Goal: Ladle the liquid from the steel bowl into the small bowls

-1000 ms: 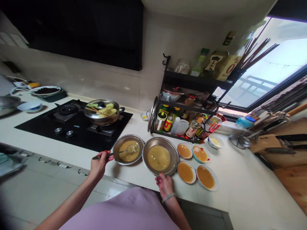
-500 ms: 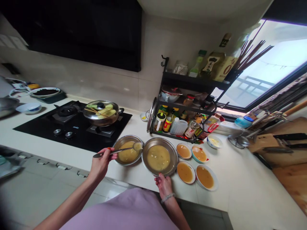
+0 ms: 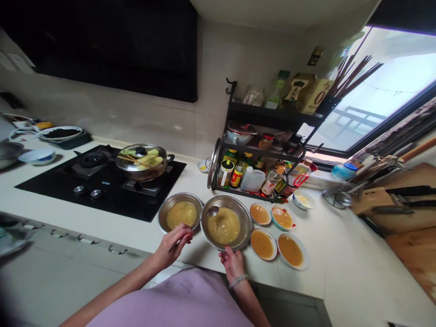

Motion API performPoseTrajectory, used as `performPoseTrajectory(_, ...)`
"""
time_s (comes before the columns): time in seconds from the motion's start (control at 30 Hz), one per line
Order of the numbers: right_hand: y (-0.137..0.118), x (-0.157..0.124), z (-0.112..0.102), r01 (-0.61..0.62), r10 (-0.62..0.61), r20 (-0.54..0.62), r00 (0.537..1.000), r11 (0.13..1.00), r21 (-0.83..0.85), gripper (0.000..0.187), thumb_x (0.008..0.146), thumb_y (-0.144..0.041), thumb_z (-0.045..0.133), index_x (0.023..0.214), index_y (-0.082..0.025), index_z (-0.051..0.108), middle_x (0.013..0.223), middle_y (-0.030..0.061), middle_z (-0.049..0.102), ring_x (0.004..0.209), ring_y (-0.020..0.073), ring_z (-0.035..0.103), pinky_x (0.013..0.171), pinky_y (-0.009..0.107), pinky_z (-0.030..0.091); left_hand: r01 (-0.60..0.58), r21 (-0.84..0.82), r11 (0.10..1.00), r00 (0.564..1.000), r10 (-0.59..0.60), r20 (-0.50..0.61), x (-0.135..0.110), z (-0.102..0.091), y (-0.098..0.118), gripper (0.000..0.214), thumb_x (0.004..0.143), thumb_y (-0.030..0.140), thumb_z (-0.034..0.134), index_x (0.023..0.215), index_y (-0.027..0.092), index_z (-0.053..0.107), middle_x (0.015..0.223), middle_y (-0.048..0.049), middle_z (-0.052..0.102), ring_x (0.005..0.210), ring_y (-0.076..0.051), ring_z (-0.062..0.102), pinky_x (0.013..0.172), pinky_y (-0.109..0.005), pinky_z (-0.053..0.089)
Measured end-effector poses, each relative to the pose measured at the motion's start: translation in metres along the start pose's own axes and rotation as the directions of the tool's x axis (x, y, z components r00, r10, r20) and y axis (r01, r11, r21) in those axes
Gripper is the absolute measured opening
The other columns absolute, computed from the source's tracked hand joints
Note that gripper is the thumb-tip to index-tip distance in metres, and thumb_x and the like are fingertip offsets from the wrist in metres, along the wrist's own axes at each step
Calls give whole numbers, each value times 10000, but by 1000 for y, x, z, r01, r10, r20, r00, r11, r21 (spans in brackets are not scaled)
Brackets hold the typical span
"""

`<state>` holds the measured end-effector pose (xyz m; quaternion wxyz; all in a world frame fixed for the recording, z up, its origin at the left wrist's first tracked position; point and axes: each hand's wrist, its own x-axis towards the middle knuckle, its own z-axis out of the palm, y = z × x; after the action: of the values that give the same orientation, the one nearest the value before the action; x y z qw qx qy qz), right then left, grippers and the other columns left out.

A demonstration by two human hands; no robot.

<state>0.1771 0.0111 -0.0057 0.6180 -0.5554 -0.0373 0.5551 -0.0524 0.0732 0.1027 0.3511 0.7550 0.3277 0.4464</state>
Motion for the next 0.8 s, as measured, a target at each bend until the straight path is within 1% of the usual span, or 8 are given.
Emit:
performPoseTrajectory(0.07, -1, -1, 0, -1, 1, 5, 1000, 1000, -5, 512, 438, -311, 874, 656, -231, 417, 574, -8, 655, 514, 150, 615, 461, 223, 426, 50, 2, 999, 990, -50, -131, -1, -10, -6, 202, 902, 273, 477, 917, 192, 661, 754, -65, 645, 664, -155, 625, 656, -274, 512)
performPoseTrajectory(0.13, -1, -1, 0, -2, 2, 10, 1000, 1000, -15, 493, 446, -312, 871, 658, -227, 433, 588, -1, 665, 517, 148, 613, 463, 224, 428, 159, -30, 987, 942, -161, -294, -2, -22, -17, 211, 906, 295, 463, 916, 194, 648, 753, -57, 640, 636, -158, 631, 642, -282, 520)
performPoseTrajectory(0.2, -2, -2, 1, -4, 4, 10, 1000, 1000, -22, 490, 435, -317, 871, 649, -225, 440, 579, 2, 662, 512, 148, 609, 459, 223, 423, 241, -56, 969, 890, -244, -385, -3, -33, -31, 213, 899, 328, 471, 901, 197, 639, 766, -52, 638, 620, -160, 638, 631, -285, 525)
performPoseTrajectory(0.37, -3, -2, 3, -11, 11, -1, 1000, 1000, -20, 514, 399, -315, 872, 612, -232, 412, 554, 0, 649, 506, 148, 603, 444, 218, 408, 327, 12, 945, 865, -294, -405, -10, -42, -61, 216, 844, 385, 536, 824, 199, 644, 707, -32, 627, 590, -153, 632, 601, -266, 511)
performPoseTrajectory(0.47, -3, -2, 3, -11, 11, 2, 1000, 1000, -19, 522, 407, -317, 869, 603, -235, 393, 564, 0, 654, 508, 150, 607, 450, 219, 412, 373, -90, 923, 847, -379, -373, -12, -35, -71, 240, 827, 411, 560, 822, 187, 646, 667, -32, 641, 573, -163, 644, 585, -271, 515)
performPoseTrajectory(0.53, -3, -2, 3, -5, 5, 0, 1000, 1000, -14, 526, 405, -324, 872, 607, -234, 394, 559, -6, 651, 502, 150, 607, 450, 217, 411, 431, -244, 869, 788, -494, -367, -12, -31, -74, 273, 813, 442, 572, 830, 176, 633, 635, -31, 654, 552, -178, 651, 572, -288, 530)
performPoseTrajectory(0.7, -2, 0, 1, -12, 12, 9, 1000, 1000, -26, 514, 388, -333, 886, 644, -218, 456, 561, 0, 660, 493, 139, 601, 449, 207, 405, 467, -532, 706, 562, -701, -438, -7, -33, -77, 272, 775, 414, 605, 809, 145, 604, 628, -45, 690, 508, -189, 657, 578, -329, 560)
performPoseTrajectory(0.8, -2, 1, 0, -5, 5, 16, 1000, 1000, -29, 500, 415, -335, 883, 647, -219, 456, 573, 9, 672, 501, 143, 606, 453, 212, 410, 464, -564, 683, 519, -725, -452, -8, -40, -76, 242, 789, 365, 588, 829, 127, 614, 593, -46, 686, 503, -186, 659, 580, -326, 562)
